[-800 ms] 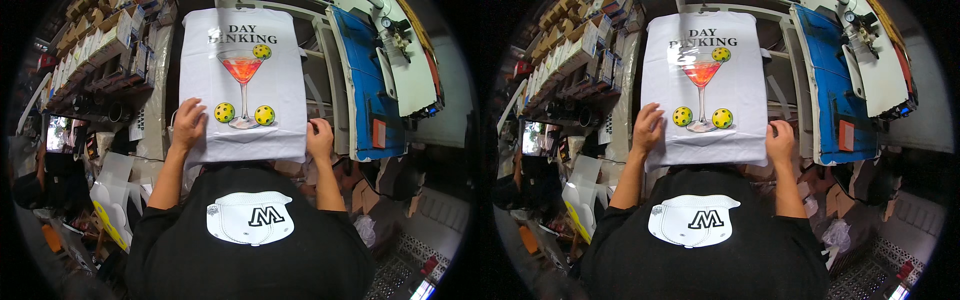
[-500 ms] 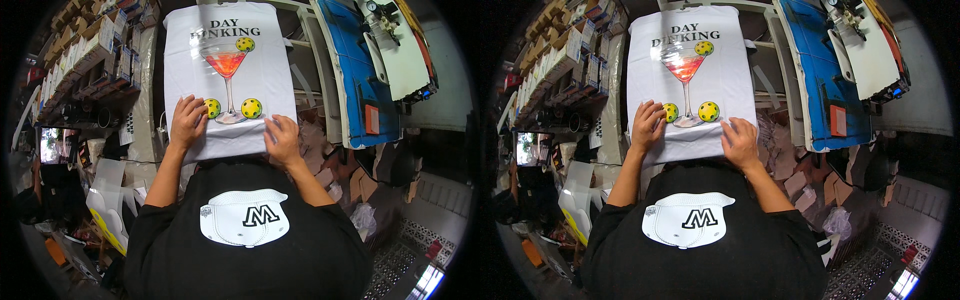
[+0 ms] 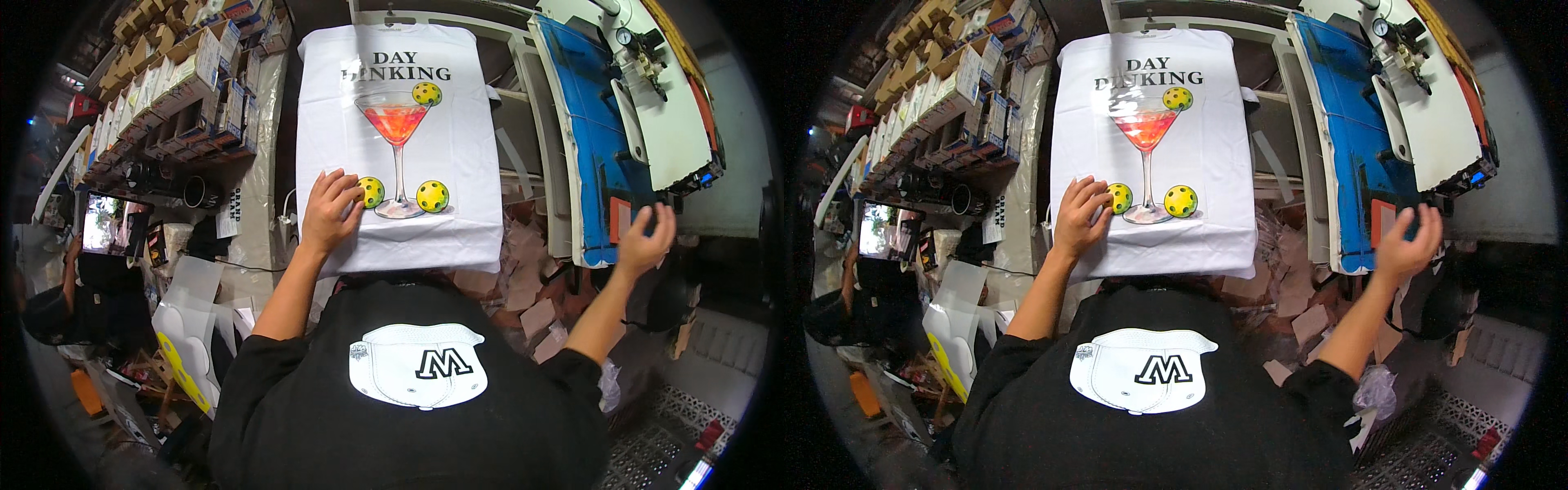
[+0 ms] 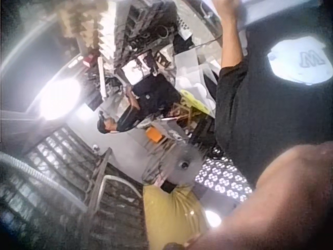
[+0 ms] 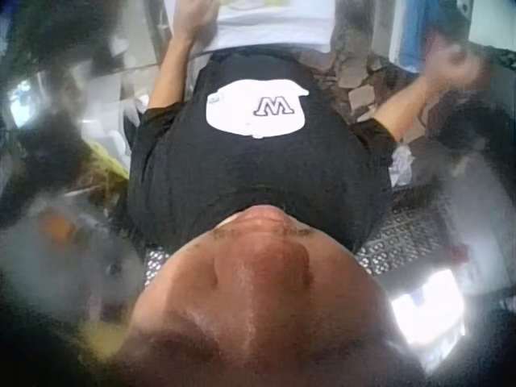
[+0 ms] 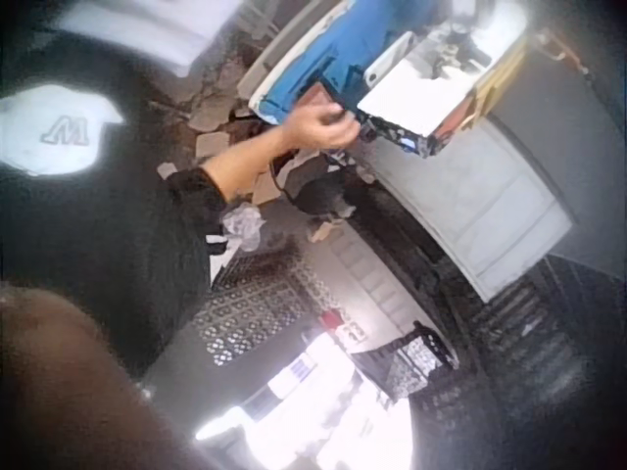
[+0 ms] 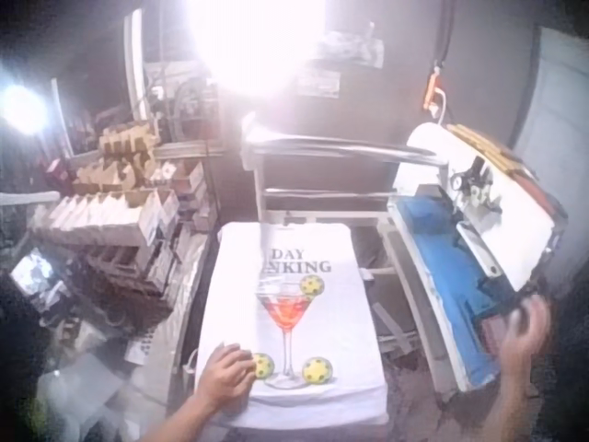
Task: The person operates a heat press machine to print designs on t-shirts. They handle white and black t-shirts, placing them on the press, positioning vinyl transfer sheets, and using scissors to trim excess material from the transfers before pressing.
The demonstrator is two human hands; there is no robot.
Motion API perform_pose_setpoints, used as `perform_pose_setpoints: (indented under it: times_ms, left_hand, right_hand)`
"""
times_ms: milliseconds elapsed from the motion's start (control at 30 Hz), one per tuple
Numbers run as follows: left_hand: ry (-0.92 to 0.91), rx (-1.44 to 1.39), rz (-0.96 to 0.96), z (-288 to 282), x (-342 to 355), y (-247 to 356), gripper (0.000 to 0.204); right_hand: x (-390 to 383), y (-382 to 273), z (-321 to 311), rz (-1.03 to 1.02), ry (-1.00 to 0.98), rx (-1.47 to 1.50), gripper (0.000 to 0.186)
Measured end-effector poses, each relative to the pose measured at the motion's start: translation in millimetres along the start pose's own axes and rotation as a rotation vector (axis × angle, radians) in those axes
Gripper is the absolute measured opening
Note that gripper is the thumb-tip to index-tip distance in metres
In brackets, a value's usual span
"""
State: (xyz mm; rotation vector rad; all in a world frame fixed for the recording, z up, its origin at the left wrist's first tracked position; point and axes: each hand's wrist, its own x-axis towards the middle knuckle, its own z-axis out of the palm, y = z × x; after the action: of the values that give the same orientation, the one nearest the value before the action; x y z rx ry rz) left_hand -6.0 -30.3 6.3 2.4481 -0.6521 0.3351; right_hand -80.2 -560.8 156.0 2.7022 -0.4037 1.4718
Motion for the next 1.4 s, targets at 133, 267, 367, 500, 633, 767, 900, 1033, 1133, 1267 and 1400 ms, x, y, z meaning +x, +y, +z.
perform_pose_setpoints:
  times_ms: [133,267,367,500,633,767,900,1033,1133,1267,1400]
  left_hand:
    - [-0.006,-0.005,0.012,4.4,1.7,-1.2,0.026]
    - [0.006,0.008,0.033,6.3,1.0,-3.0,0.025]
    - [0.017,0.013,0.033,4.2,-0.3,-2.9,0.025]
    - [0.017,0.013,0.028,3.0,-1.2,-0.9,0.025]
    - [0.007,0.023,0.035,2.1,0.0,0.1,0.025]
    - [0.031,0.024,0.053,5.3,-2.6,-2.6,0.025]
    - [0.02,-0.006,0.064,-0.4,-2.2,0.8,0.024]
    - [-0.01,-0.032,0.005,-2.3,5.6,-2.8,0.027]
    - [-0.06,-0.033,-0.045,-12.8,18.7,-1.9,0.021]
    - [0.157,-0.152,-0.142,-32.8,34.2,-14.6,0.014]
    - [0.342,-0.259,-0.283,-64.3,0.4,-41.0,0.011]
  right_hand:
    - [37.3,70.8,8.2,0.141,-0.198,-0.155,0.048]
    - [34.9,93.6,33.9,0.235,-0.4,-0.391,0.066]
    - [42.0,83.6,37.4,0.265,-0.409,-0.405,0.068]
    - [51.3,73.4,29.9,0.308,-0.461,-0.347,0.068]
    - [56.3,67.2,23.4,0.361,-0.487,-0.286,0.066]
    - [52.3,51.2,21.9,0.321,-0.455,-0.282,0.065]
    - [32.4,8.9,5.8,0.24,-0.477,-0.281,0.068]
    - [22.1,-77.2,-6.7,0.199,-0.433,-0.191,0.059]
    - [3.5,-120.2,-14.5,0.093,-0.324,-0.073,0.041]
    - [-0.3,-132.0,-26.0,-0.128,-0.165,0.222,0.047]
    - [3.9,-175.0,-26.8,-0.12,-0.124,0.303,0.111]
